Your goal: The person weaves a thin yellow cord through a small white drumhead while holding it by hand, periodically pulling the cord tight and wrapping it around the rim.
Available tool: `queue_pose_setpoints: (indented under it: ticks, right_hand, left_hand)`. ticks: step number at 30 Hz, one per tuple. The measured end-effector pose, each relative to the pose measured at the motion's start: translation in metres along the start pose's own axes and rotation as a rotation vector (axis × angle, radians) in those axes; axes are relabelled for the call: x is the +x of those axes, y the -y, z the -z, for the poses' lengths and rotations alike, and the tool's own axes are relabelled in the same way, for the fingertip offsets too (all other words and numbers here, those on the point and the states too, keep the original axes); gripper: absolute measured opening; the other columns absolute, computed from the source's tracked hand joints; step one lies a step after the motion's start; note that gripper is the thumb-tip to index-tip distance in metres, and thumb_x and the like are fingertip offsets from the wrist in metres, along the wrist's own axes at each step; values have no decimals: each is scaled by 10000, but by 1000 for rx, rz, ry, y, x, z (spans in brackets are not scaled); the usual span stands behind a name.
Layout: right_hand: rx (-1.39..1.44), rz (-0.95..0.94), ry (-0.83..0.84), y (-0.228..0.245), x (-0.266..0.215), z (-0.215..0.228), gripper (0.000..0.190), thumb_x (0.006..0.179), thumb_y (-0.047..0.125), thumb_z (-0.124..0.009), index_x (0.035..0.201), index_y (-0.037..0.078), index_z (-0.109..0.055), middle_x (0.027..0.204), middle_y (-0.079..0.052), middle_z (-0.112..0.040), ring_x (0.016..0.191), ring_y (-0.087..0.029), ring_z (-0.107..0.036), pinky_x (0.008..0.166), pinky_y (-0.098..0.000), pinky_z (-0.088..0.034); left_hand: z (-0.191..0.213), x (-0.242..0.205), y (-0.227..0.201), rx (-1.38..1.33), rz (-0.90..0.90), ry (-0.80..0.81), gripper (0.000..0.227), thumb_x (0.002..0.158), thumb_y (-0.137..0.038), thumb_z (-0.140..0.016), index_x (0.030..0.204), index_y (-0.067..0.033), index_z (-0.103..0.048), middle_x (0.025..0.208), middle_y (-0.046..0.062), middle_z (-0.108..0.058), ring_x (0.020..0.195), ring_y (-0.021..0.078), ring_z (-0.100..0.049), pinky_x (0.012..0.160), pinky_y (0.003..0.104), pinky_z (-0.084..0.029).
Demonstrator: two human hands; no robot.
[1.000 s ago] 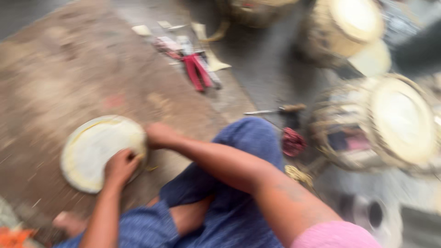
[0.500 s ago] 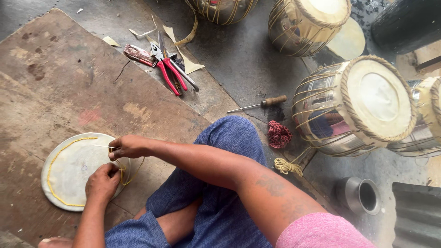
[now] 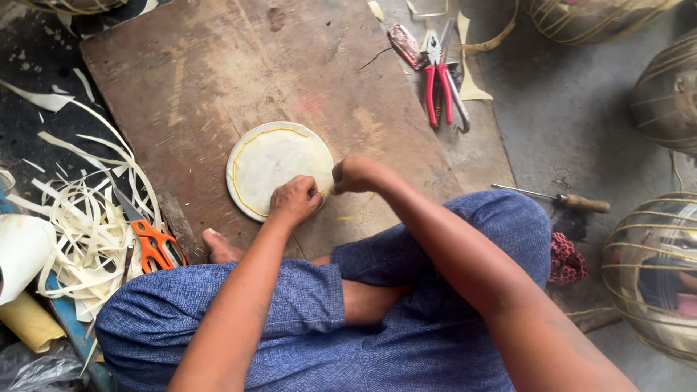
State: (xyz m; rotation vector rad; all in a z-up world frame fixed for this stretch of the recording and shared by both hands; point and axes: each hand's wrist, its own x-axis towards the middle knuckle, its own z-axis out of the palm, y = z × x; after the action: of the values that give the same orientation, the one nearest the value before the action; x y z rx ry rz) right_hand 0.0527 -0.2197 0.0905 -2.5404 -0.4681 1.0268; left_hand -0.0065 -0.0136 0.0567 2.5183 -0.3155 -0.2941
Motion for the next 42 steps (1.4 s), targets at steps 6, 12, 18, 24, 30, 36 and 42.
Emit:
queue_pose_setpoints:
  ticks: [6, 12, 18, 24, 30, 36, 42]
  right_hand:
    - [261, 79, 107, -8, -8, 24, 288, 875, 375, -713, 979, 118, -789, 817, -67, -775, 734, -150, -701, 680, -325, -538]
    - [896, 129, 93, -2, -18, 32, 326, 975, 413, -693, 1002, 94, -750, 831, 62, -679, 626, -36, -502, 537, -246, -416]
    - [1236, -24, -1, -12, 12, 5, 332, 995, 410, -617, 896, 94, -639, 693, 32, -566, 519, -73, -409, 446, -262, -304]
    - [1253, -208, -142, -36, 31, -2, 380, 1019, 423, -594, 854, 81, -621, 585, 17, -474, 446, -92, -372, 399, -297, -274]
    - [1223, -297, -235, -49, 44, -16, 367, 1003, 399, -603, 805, 92, -636, 582, 5, -508, 441, -104, -403, 395, -304, -291]
    - [1146, -262, -336, -56, 51, -10, 402, 980, 421, -685, 830, 49, -683, 657, 8, -588, 535, -82, -470, 464, -306, -397]
    - [895, 7, -300, -63, 71, 1, 360, 831, 321, -767, 1063, 47, -777, 913, -91, -806, 790, -172, -750, 687, -355, -583]
  left_hand:
    - [5, -3, -5, 9, -29, -6, 198, 850, -300, -719, 864, -129, -619, 895, 64, -660, 858, 327, -669, 778, 481, -497]
    - [4, -3, -5, 65, -67, -15, 188, 869, -294, -703, 901, -142, -596, 889, 50, -631, 855, 305, -655, 772, 479, -466]
    - [8, -4, -8, 86, -151, -79, 221, 826, -315, -734, 863, -146, -597, 849, 37, -636, 798, 289, -660, 740, 450, -469]
    - [9, -2, -9, 81, -184, -96, 228, 824, -325, -741, 814, -160, -584, 811, 9, -625, 748, 262, -654, 711, 421, -475]
    - [7, 2, -7, 132, -209, -96, 423, 767, -498, -808, 744, -160, -555, 762, 32, -583, 671, 288, -616, 651, 427, -473]
    - [-5, 2, -3, 226, -196, -132, 420, 764, -497, -802, 716, -160, -557, 744, 55, -594, 625, 307, -618, 577, 449, -475]
    - [-23, 11, 11, 302, -49, 49, 498, 896, -593, -764, 761, -129, -644, 794, 96, -649, 702, 324, -671, 620, 458, -512]
